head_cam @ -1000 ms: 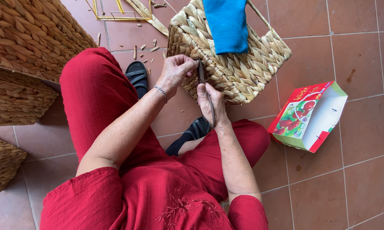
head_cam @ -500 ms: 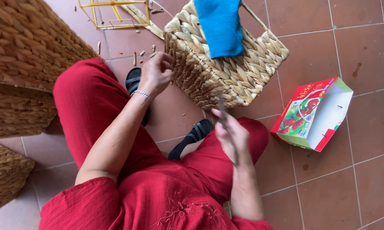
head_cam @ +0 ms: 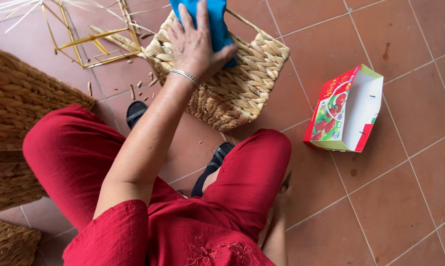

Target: The person sits on the floor and wipes a woven water-hyacinth basket with a blue cloth, rotating it to clean all sides. They occasionally use scissors to snip loose fibers from the weave and continue wiping the basket surfaces.

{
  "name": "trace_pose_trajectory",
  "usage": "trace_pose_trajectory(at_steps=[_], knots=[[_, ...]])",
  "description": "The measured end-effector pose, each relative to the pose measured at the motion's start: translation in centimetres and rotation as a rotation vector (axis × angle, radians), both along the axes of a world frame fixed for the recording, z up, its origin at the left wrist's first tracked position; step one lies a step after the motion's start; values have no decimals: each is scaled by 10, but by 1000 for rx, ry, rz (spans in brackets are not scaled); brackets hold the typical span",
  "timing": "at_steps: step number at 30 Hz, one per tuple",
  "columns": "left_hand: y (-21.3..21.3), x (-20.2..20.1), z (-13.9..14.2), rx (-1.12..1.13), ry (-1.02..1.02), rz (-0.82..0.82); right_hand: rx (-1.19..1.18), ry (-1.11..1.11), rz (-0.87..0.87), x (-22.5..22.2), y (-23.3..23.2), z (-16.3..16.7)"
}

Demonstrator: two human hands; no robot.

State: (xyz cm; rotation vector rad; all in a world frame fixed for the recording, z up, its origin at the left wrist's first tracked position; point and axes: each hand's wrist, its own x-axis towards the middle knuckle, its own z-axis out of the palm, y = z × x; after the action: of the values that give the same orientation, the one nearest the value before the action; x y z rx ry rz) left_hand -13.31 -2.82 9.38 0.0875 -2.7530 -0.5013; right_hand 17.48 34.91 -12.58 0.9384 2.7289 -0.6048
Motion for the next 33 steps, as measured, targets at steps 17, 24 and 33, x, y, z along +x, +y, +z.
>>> trace_pose_trajectory(at_steps=[17, 24, 33], knots=[[66, 96, 9, 150, 175, -737, -40, 735, 28, -72, 35, 66], [-68, 58, 15, -68, 96, -284, -448, 987, 264, -118, -68, 176], [12, 142, 52, 912, 52, -671, -1437, 801, 453, -121, -164, 226]])
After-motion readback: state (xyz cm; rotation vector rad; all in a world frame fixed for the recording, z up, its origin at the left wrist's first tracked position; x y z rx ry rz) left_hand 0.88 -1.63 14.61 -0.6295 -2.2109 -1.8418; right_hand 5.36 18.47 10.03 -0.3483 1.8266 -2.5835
